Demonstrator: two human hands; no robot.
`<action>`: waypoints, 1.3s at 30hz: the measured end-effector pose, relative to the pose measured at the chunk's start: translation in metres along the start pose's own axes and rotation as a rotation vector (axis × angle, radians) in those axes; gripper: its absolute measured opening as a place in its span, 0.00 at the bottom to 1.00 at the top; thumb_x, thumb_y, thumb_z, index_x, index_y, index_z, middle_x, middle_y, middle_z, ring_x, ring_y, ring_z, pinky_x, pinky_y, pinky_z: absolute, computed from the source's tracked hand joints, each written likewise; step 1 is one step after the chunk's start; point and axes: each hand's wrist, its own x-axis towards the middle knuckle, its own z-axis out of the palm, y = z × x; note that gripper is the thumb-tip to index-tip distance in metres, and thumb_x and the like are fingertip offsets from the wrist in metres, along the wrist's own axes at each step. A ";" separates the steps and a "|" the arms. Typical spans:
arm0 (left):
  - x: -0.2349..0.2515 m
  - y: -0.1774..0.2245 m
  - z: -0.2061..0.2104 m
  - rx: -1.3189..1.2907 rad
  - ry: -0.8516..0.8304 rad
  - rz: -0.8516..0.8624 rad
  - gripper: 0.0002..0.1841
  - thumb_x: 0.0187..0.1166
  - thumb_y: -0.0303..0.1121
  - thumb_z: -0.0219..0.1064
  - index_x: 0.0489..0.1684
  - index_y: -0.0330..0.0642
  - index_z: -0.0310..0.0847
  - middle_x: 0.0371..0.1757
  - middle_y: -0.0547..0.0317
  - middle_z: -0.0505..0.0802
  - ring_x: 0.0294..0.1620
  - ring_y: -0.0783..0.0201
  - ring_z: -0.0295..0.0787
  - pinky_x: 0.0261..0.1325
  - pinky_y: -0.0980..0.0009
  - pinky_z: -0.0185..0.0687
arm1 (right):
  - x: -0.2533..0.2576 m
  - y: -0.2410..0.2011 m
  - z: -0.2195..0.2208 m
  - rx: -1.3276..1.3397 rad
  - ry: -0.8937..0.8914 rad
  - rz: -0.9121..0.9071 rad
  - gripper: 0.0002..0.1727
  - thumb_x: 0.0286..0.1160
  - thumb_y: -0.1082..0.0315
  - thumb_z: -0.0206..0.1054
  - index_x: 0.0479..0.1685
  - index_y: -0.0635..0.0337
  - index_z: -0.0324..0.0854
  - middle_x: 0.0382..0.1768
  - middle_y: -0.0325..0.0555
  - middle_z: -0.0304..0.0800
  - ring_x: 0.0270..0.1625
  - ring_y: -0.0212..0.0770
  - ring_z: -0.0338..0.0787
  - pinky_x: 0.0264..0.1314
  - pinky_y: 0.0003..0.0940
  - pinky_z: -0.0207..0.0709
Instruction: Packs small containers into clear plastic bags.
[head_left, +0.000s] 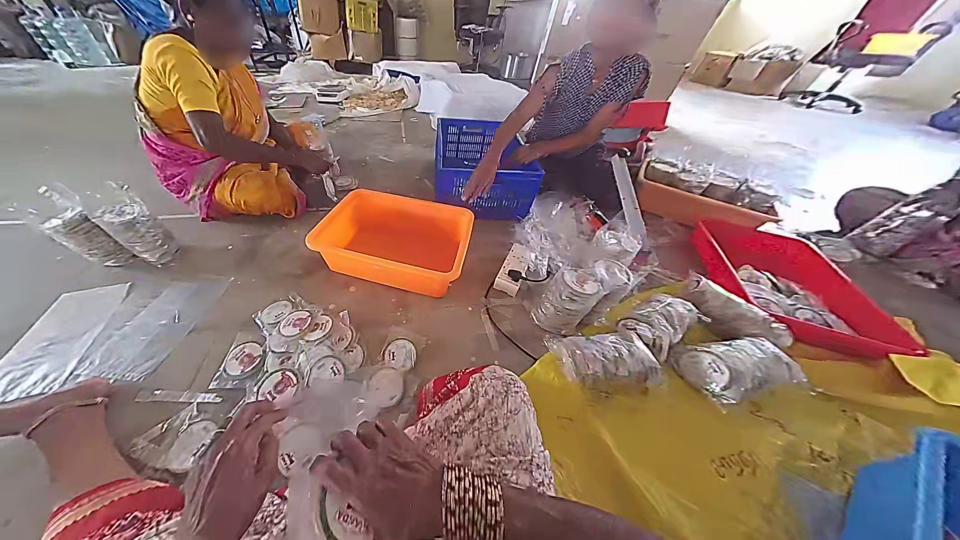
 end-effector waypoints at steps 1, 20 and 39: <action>-0.002 -0.007 0.012 -0.075 -0.046 -0.038 0.18 0.72 0.28 0.57 0.52 0.26 0.88 0.61 0.28 0.87 0.64 0.30 0.83 0.64 0.35 0.77 | -0.002 -0.003 0.005 -0.029 0.030 -0.038 0.56 0.35 0.42 0.89 0.79 0.54 0.77 0.70 0.60 0.84 0.66 0.63 0.85 0.68 0.60 0.76; -0.003 0.032 0.009 -0.148 -0.196 -0.107 0.34 0.76 0.16 0.52 0.88 0.40 0.65 0.90 0.51 0.69 0.84 0.53 0.74 0.79 0.50 0.73 | -0.007 -0.002 -0.030 1.119 0.190 -0.003 0.59 0.55 0.50 0.80 0.85 0.74 0.52 0.72 0.48 0.80 0.70 0.26 0.82 0.75 0.27 0.78; -0.032 0.069 0.036 -0.833 -0.152 -0.533 0.26 0.72 0.22 0.63 0.74 0.37 0.74 0.53 0.53 0.90 0.22 0.73 0.80 0.23 0.74 0.78 | 0.016 -0.004 -0.025 1.282 0.005 0.438 0.47 0.55 0.65 0.73 0.83 0.66 0.56 0.63 0.42 0.84 0.62 0.26 0.87 0.66 0.26 0.83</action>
